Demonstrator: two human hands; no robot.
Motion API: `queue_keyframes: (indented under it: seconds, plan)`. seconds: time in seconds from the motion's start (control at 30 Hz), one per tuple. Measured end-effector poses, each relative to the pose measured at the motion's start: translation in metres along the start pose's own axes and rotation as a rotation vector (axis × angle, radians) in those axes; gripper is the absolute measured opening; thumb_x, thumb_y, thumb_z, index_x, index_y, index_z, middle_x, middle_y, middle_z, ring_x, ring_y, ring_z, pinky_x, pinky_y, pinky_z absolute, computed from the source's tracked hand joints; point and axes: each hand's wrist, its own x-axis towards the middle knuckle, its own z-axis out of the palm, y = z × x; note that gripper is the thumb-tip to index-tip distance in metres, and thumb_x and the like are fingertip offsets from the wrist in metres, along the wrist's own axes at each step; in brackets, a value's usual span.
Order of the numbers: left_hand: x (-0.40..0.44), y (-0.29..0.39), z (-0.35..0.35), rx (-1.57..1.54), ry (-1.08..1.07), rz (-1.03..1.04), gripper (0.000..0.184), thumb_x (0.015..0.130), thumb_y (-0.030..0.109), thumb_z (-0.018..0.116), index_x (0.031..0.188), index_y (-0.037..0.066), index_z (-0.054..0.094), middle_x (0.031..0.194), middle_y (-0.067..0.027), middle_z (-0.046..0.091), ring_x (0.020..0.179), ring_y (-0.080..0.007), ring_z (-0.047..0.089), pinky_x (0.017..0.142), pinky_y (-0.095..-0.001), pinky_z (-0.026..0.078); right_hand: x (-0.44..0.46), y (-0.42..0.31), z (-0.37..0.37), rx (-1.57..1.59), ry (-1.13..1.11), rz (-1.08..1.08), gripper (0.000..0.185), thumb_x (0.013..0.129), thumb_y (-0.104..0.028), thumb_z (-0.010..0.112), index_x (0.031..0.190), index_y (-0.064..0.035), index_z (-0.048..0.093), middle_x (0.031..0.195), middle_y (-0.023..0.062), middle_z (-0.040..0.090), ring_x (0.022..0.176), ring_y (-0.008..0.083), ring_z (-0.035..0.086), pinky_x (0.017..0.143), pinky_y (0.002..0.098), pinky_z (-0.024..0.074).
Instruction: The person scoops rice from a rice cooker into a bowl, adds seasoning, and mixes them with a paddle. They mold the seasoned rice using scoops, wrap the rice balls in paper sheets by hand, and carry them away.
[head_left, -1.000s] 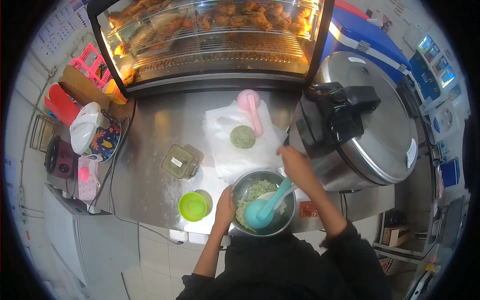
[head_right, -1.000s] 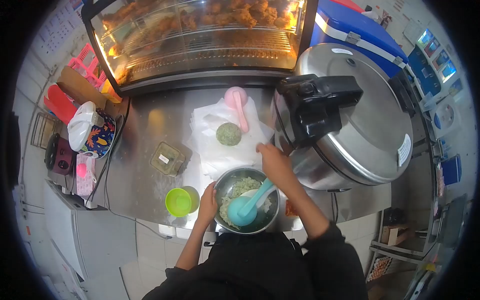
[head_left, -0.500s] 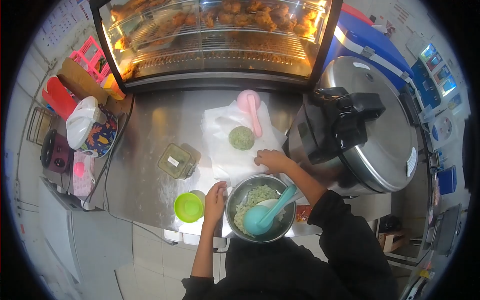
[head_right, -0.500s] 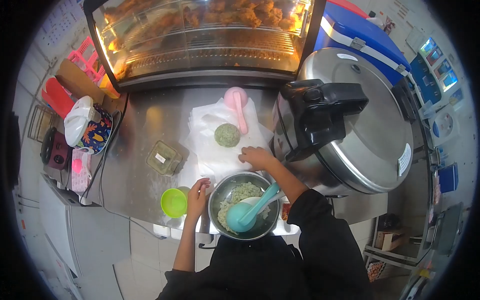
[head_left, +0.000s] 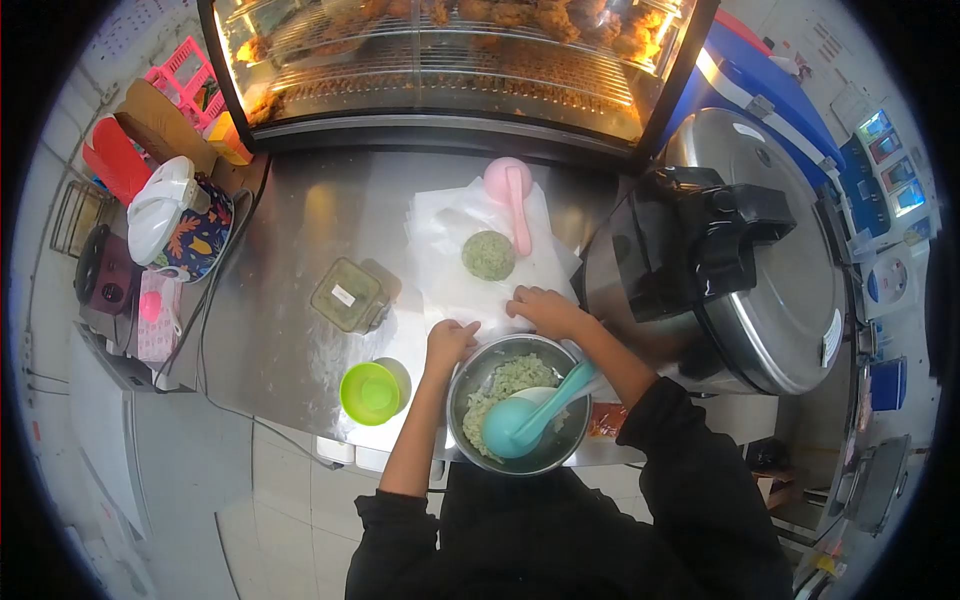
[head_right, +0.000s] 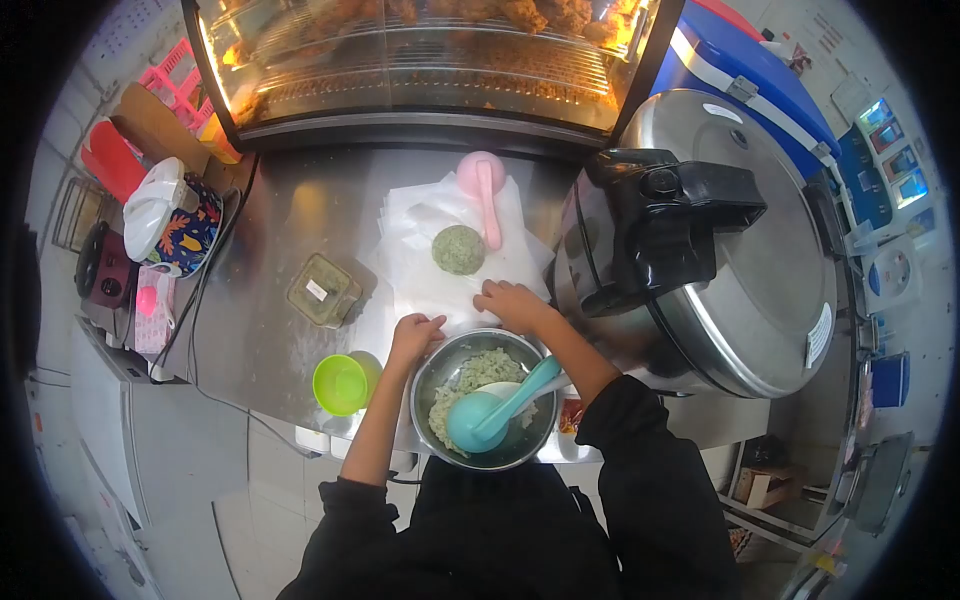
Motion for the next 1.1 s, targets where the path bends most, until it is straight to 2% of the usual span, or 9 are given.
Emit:
queue_keyframes:
  seconds: [0.3, 0.47, 0.53, 0.63, 0.8, 0.87, 0.9, 0.97, 1.1]
  plan:
    - [0.024, 0.010, -0.013, -0.562, -0.041, -0.236, 0.021, 0.076, 0.021, 0.065, 0.084, 0.002, 0.061, 0.063, 0.0007, 0.055, 0.047, -0.0057, 0.049, 0.033, -0.0156, 0.027, -0.003, -0.003, -0.014, 0.067, 0.210, 0.009, 0.032, 0.068, -0.010, 0.065, 0.097, -0.0125, 0.054, 0.103, 0.0061, 0.055, 0.101, 0.0237, 0.050, 0.078, 0.0403, 0.0415]
    - [-0.004, 0.016, -0.012, -0.792, -0.080, 0.102, 0.023, 0.074, 0.015, 0.062, 0.095, 0.006, 0.059, 0.084, -0.0035, 0.059, 0.079, -0.0152, 0.057, 0.066, -0.0302, 0.048, 0.014, 0.007, 0.008, 0.202, 0.496, -0.037, 0.010, 0.075, -0.012, 0.056, 0.081, -0.0087, 0.064, 0.078, 0.0083, 0.064, 0.076, 0.0255, 0.061, 0.069, 0.0376, 0.0465]
    - [-0.005, 0.005, -0.013, 0.539, 0.208, 0.920, 0.030, 0.069, 0.012, 0.060, 0.098, 0.006, 0.059, 0.099, -0.0102, 0.058, 0.095, -0.0270, 0.053, 0.085, -0.0399, 0.040, 0.014, -0.004, 0.002, 0.147, 0.414, -0.021, 0.012, 0.076, -0.012, 0.056, 0.085, -0.0092, 0.064, 0.080, 0.0079, 0.065, 0.076, 0.0250, 0.061, 0.069, 0.0366, 0.0463]
    - [-0.012, -0.010, -0.027, 0.812, 0.181, 0.782, 0.042, 0.064, 0.011, 0.059, 0.105, 0.006, 0.057, 0.111, -0.0167, 0.053, 0.102, -0.0357, 0.048, 0.090, -0.0422, 0.037, 0.017, -0.028, -0.008, 0.003, 0.184, -0.017, 0.014, 0.076, -0.014, 0.057, 0.086, -0.0092, 0.065, 0.084, 0.0083, 0.065, 0.076, 0.0248, 0.062, 0.069, 0.0357, 0.0466]
    - [-0.043, 0.021, -0.025, 0.292, 0.337, 0.681, 0.042, 0.065, 0.008, 0.060, 0.107, 0.006, 0.055, 0.112, -0.0155, 0.053, 0.107, -0.0334, 0.047, 0.089, -0.0402, 0.038, 0.026, -0.040, -0.024, 0.175, -0.030, -0.057, 0.014, 0.079, -0.017, 0.055, 0.085, -0.0098, 0.066, 0.077, 0.0113, 0.063, 0.075, 0.0280, 0.061, 0.068, 0.0379, 0.0475]
    - [-0.044, 0.038, -0.028, 0.356, 0.834, 0.946, 0.041, 0.066, 0.004, 0.059, 0.106, 0.007, 0.055, 0.110, -0.0134, 0.055, 0.105, -0.0315, 0.050, 0.087, -0.0397, 0.039, 0.036, -0.027, -0.038, 0.631, 0.124, 0.068, 0.016, 0.082, -0.018, 0.053, 0.084, -0.0085, 0.066, 0.075, 0.0124, 0.063, 0.073, 0.0271, 0.061, 0.068, 0.0374, 0.0478]
    - [-0.041, 0.042, -0.037, 0.357, 0.836, 0.947, 0.041, 0.066, 0.004, 0.059, 0.106, 0.007, 0.055, 0.110, -0.0134, 0.055, 0.105, -0.0315, 0.050, 0.087, -0.0397, 0.039, 0.045, -0.020, -0.045, 0.631, 0.125, 0.066, 0.016, 0.082, -0.018, 0.053, 0.084, -0.0085, 0.066, 0.075, 0.0124, 0.063, 0.073, 0.0271, 0.061, 0.068, 0.0374, 0.0478]
    - [-0.033, 0.049, -0.058, 0.784, 0.185, 1.070, 0.044, 0.065, -0.001, 0.057, 0.107, 0.009, 0.055, 0.110, -0.0106, 0.055, 0.105, -0.0322, 0.049, 0.089, -0.0412, 0.038, 0.066, 0.000, -0.057, 0.426, 0.452, 0.223, 0.021, 0.084, -0.023, 0.051, 0.093, -0.0098, 0.065, 0.096, 0.0136, 0.062, 0.089, 0.0263, 0.059, 0.077, 0.0364, 0.0461]
    - [-0.013, 0.032, -0.062, 0.973, -0.214, 0.904, 0.036, 0.067, 0.001, 0.054, 0.100, 0.013, 0.062, 0.100, -0.0087, 0.062, 0.093, -0.0274, 0.058, 0.081, -0.0367, 0.045, 0.104, 0.055, -0.018, 0.160, 0.479, 0.115, 0.028, 0.085, -0.025, 0.050, 0.107, -0.0089, 0.058, 0.119, 0.0139, 0.051, 0.109, 0.0285, 0.048, 0.088, 0.0358, 0.0412]
